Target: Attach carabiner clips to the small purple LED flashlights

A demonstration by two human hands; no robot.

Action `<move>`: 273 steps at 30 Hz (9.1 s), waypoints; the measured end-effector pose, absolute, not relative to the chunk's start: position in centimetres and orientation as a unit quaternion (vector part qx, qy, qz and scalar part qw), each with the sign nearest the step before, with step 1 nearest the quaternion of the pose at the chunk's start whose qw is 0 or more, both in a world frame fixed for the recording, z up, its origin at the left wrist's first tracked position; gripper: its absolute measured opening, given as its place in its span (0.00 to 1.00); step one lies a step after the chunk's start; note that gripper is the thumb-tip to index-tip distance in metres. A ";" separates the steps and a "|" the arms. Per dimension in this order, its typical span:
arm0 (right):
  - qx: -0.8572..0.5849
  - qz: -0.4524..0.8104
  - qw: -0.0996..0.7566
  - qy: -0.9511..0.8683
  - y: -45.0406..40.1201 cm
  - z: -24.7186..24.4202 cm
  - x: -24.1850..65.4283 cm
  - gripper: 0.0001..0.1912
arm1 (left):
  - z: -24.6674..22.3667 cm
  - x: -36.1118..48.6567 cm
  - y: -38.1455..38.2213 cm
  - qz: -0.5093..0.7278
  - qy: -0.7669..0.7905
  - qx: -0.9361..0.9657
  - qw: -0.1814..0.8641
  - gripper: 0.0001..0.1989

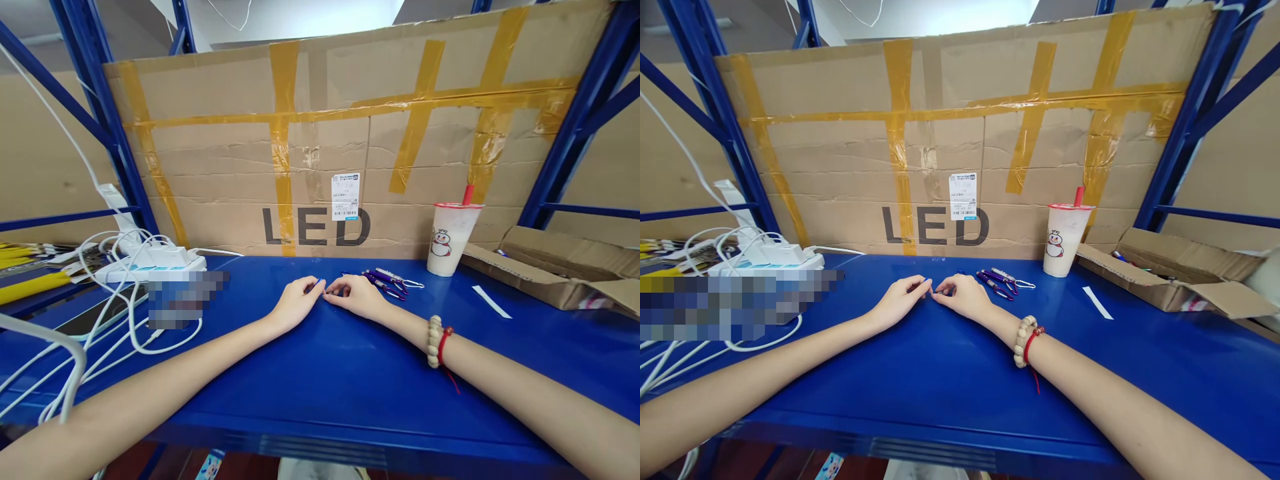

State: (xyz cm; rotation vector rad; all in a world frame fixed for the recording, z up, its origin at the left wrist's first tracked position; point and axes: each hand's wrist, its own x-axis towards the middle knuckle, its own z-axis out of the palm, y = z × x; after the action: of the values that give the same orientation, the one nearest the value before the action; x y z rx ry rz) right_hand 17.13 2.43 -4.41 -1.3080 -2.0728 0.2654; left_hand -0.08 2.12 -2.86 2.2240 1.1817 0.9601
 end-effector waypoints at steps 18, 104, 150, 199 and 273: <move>-0.524 0.050 0.286 -0.801 1.4 -3.6 16.6 0.12 | -2.5 -0.2 2.1 0.378 0.431 0.782 0.244 0.17; -0.434 0.511 0.377 -0.640 0.8 -2.7 18.0 0.17 | -3.1 -0.9 1.5 0.297 0.294 0.899 0.131 0.16; -0.382 0.607 0.370 -0.590 1.7 -2.2 17.9 0.12 | -2.8 -0.3 2.0 0.371 0.343 0.828 0.242 0.12; -0.435 0.535 0.374 -0.620 1.4 -2.2 17.6 0.23 | -2.3 -0.2 1.0 0.359 0.366 0.836 0.197 0.14; -0.481 0.361 0.415 -0.682 0.1 -2.1 16.8 0.19 | -2.8 -0.7 1.6 0.315 0.314 0.868 0.220 0.13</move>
State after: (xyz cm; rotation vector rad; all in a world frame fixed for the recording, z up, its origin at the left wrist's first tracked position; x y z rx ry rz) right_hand 16.83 0.09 -2.14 -1.2090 -1.7138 0.9059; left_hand -0.70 1.62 -2.79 2.3999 0.8682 0.8721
